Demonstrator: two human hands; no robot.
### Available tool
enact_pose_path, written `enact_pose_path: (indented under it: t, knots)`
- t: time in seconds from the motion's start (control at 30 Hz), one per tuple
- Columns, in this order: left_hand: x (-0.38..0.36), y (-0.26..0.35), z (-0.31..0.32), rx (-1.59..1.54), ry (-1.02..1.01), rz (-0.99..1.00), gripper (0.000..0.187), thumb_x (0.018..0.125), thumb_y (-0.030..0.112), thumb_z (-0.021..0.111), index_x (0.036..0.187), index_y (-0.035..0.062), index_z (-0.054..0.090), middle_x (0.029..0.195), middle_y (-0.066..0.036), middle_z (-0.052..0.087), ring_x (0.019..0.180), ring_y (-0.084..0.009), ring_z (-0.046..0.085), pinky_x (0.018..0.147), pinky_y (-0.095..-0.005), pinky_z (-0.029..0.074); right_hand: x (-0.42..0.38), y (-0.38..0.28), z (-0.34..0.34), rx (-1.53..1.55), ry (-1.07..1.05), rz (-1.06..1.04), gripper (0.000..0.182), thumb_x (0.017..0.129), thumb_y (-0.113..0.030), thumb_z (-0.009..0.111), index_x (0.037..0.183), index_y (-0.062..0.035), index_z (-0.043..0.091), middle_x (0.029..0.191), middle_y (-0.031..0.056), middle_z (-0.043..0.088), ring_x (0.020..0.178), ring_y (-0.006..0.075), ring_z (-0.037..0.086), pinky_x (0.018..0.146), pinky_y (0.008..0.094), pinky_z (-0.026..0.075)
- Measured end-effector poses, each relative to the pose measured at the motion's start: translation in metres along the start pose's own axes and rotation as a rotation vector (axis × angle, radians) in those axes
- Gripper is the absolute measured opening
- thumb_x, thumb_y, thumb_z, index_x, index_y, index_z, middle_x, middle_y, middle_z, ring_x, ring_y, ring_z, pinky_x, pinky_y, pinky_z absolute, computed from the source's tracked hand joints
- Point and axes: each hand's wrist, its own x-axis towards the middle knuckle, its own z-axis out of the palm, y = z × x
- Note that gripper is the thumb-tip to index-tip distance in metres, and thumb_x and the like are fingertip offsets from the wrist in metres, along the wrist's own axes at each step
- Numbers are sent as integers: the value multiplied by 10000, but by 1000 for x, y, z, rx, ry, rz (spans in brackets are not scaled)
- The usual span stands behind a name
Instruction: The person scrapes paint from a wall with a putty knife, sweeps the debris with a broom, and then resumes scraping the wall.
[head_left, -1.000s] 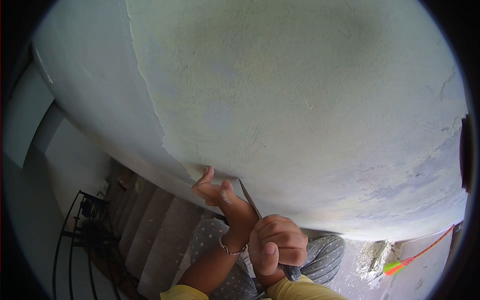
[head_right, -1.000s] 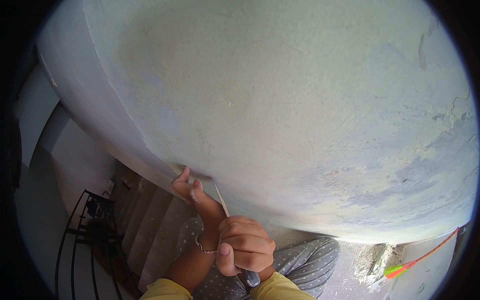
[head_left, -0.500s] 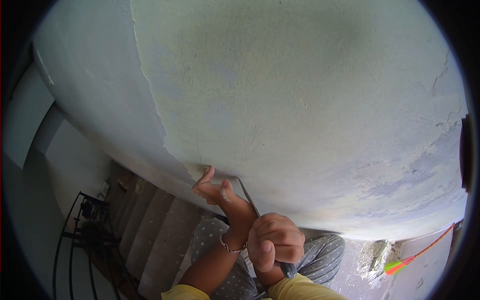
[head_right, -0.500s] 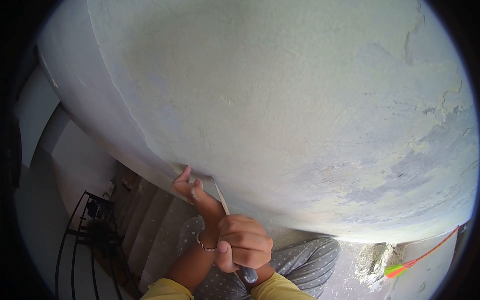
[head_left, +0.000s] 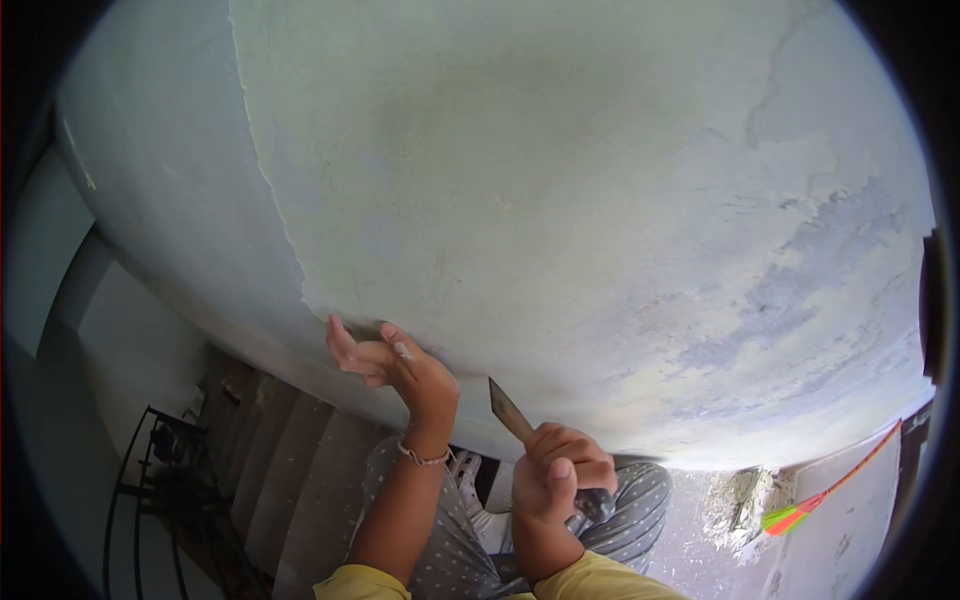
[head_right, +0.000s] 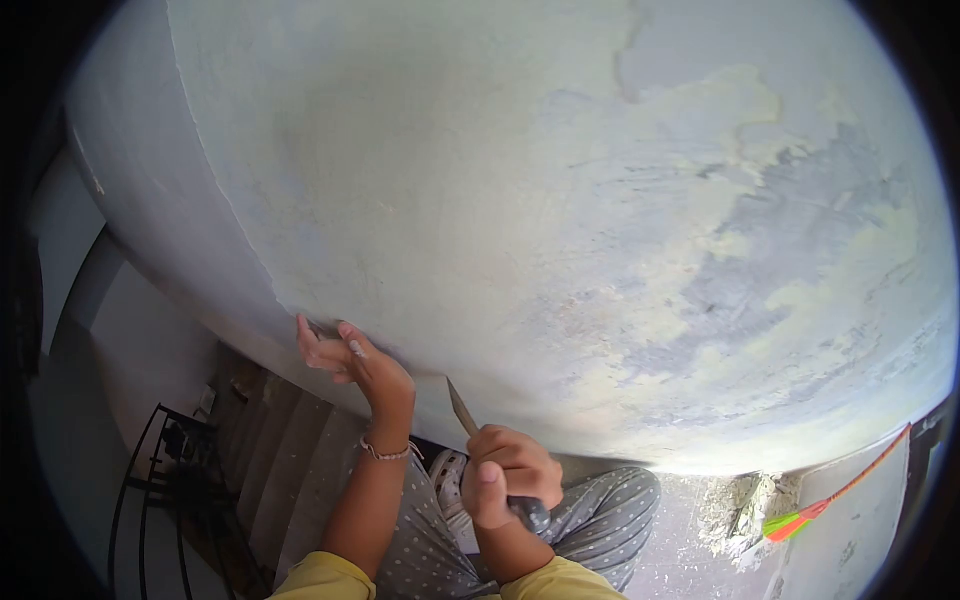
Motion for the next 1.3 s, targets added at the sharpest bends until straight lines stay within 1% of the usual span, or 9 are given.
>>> enact_pose_path:
  t: [0.13, 0.37, 0.5, 0.53, 0.7, 0.77, 1.0, 1.13, 1.3]
  knots:
    - [-7, 5, 3, 11, -6, 170, 764, 996, 547, 159, 1504, -16, 62, 1540, -252, 85, 1421, -389, 150, 995, -514, 201, 3, -19, -45, -81, 74, 92, 278, 877, -16, 559, 687, -71, 362, 548, 22, 365, 417, 112, 317, 395, 284, 293]
    - [-65, 23, 3, -89, -122, 459, 760, 994, 515, 214, 1503, -29, 61, 1550, -313, -17, 1440, -452, 78, 1000, -507, 193, 5, -69, -101, -197, 208, 156, 279, 862, -14, 576, 668, -62, 382, 541, 33, 401, 418, 112, 369, 396, 279, 296]
    - [-133, 7, 15, 39, -387, 998, 761, 979, 451, 380, 1515, -5, 90, 1544, -320, 34, 1423, -507, 32, 1074, -526, 114, 13, -91, -113, -226, 220, 107, 283, 859, -28, 586, 666, -59, 381, 527, 28, 388, 412, 104, 348, 390, 268, 287]
    - [-143, 7, 12, 30, -384, 1000, 761, 979, 451, 380, 1515, -5, 90, 1544, -320, 34, 1423, -507, 32, 1074, -526, 114, 15, -97, -116, -255, 207, 71, 287, 856, -31, 592, 662, -58, 382, 523, 28, 390, 413, 104, 349, 390, 266, 286]
    - [-158, 13, 11, 120, -415, 1376, 527, 951, 425, 474, 1458, 307, 395, 1571, -121, 218, 1433, -365, 162, 1099, -475, 78, 19, -125, -138, -317, 203, -3, 296, 840, -36, 616, 649, -55, 391, 515, 33, 401, 414, 106, 347, 398, 270, 287]
    - [-148, 15, 11, 106, -409, 1362, 458, 958, 397, 468, 1414, 354, 451, 1572, -55, 241, 1446, -303, 160, 1091, -446, 99, 20, -134, -151, -354, 203, -11, 299, 834, -37, 624, 643, -56, 395, 515, 33, 405, 415, 107, 346, 402, 270, 286]
    - [-110, 14, 19, 74, -203, 987, 511, 1006, 359, 303, 1468, 144, 349, 1541, -252, 216, 1417, -462, 183, 1020, -486, 170, 27, -160, -180, -417, 257, 51, 319, 841, -113, 643, 630, -64, 409, 497, 24, 392, 415, 91, 319, 408, 255, 245]
    - [-116, 20, 15, 104, -209, 967, 524, 1013, 365, 256, 1472, 123, 331, 1551, -259, 176, 1422, -476, 151, 1028, -491, 157, 27, -167, -190, -494, 359, 158, 318, 831, -120, 645, 627, -63, 407, 487, 20, 372, 408, 81, 302, 405, 249, 192]
    - [-130, 22, 6, 131, -277, 1107, 561, 980, 371, 367, 1492, 151, 301, 1561, -242, 161, 1419, -500, 118, 1026, -508, 145, 26, -171, -192, -457, 420, 268, 306, 819, -108, 636, 629, -59, 402, 493, 20, 372, 405, 84, 298, 398, 257, 181]
